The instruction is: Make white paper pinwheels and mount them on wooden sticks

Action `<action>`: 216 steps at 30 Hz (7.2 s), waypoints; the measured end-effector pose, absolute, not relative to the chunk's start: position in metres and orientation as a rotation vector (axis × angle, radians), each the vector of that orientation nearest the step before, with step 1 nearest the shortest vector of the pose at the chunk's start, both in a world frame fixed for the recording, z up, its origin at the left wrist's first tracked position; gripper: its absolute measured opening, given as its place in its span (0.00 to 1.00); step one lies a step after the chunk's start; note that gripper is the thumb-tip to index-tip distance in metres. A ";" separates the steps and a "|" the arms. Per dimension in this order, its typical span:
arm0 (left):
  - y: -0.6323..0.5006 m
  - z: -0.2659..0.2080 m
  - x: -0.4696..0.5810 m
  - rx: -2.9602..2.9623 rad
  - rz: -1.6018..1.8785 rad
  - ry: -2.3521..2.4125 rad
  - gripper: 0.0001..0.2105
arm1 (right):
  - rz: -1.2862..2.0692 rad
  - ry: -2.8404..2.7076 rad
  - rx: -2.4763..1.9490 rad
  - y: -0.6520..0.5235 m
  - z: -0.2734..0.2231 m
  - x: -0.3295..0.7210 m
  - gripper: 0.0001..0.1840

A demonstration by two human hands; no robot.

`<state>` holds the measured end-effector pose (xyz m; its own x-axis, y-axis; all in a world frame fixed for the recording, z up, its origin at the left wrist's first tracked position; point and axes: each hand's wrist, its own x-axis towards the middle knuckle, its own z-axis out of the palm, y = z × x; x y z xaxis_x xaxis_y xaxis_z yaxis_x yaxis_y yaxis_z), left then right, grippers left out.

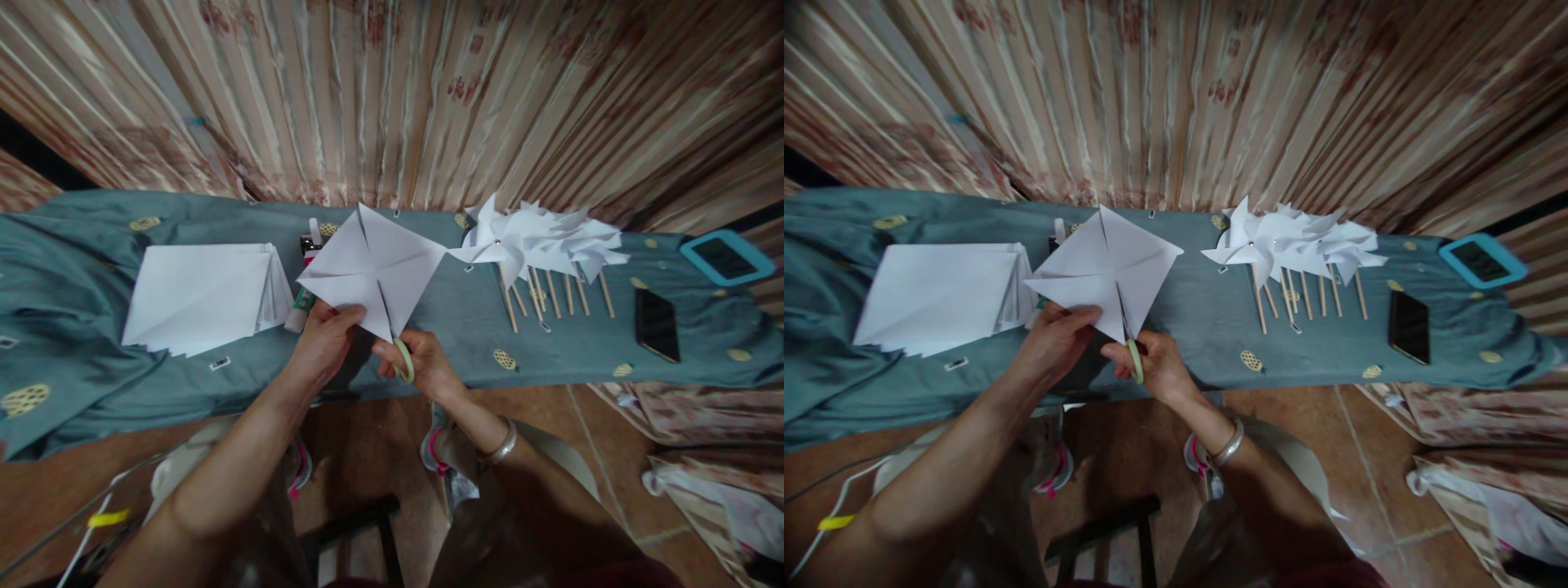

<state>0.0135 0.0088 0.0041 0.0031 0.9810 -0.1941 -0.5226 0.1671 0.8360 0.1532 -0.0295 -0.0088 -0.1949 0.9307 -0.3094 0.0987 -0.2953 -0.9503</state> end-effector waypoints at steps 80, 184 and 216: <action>0.023 -0.032 -0.083 1.880 0.985 1.650 0.22 | -0.096 -2.111 -2.078 -0.013 0.001 0.235 0.18; 0.016 -0.020 0.030 2.668 0.253 1.217 0.15 | 0.516 -2.109 -1.452 0.023 -0.019 0.201 0.12; 0.015 -0.021 0.028 2.668 0.253 1.215 0.16 | 0.602 -2.094 -1.498 0.019 -0.014 0.210 0.13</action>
